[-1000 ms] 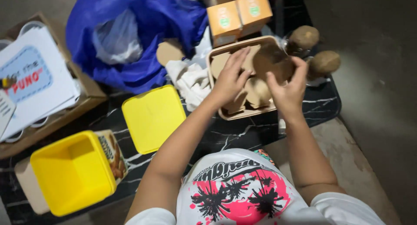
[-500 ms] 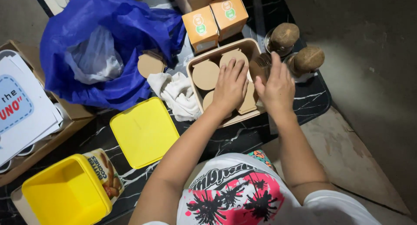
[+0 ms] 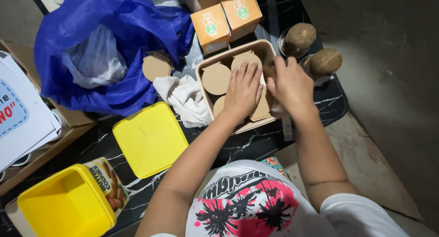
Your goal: Wipe circular wooden or cardboard items with a cloth and organize them into a box.
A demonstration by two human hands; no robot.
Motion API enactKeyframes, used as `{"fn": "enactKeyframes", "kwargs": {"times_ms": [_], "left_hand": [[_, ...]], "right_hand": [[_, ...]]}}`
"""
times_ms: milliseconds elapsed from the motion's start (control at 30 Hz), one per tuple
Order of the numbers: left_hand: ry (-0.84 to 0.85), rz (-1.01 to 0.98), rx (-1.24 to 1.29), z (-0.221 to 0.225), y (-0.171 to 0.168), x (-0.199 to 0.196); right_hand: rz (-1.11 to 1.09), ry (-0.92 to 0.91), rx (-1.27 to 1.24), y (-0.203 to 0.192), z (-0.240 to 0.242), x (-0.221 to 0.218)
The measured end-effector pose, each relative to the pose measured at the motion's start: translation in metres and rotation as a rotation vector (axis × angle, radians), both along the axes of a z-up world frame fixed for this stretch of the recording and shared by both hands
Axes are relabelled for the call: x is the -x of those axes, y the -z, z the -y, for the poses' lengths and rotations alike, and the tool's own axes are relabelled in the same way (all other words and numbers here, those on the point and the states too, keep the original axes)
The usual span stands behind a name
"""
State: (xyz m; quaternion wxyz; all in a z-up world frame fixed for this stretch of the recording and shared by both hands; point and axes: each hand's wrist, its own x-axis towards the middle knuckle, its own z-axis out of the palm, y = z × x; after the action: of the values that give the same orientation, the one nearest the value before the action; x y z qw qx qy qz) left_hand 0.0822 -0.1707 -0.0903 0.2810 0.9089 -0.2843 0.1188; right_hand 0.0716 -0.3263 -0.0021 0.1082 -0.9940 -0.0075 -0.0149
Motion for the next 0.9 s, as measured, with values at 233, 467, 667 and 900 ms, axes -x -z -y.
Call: {"fn": "enactKeyframes", "kwargs": {"times_ms": [233, 467, 667, 900], "left_hand": [[-0.006, 0.001, 0.017, -0.001, 0.001, -0.001], [-0.006, -0.001, 0.016, -0.003, 0.001, 0.000], [-0.008, 0.008, 0.054, -0.003, 0.004, 0.000], [0.248, -0.192, 0.402, -0.008, -0.049, 0.019]], "right_hand": [[0.009, -0.005, 0.057, 0.019, -0.001, -0.008], [0.158, -0.011, -0.092, 0.016, -0.005, -0.004], [0.243, -0.022, -0.321, 0.025, 0.006, 0.024], [0.244, 0.049, -0.692, -0.037, -0.003, 0.037]]}}
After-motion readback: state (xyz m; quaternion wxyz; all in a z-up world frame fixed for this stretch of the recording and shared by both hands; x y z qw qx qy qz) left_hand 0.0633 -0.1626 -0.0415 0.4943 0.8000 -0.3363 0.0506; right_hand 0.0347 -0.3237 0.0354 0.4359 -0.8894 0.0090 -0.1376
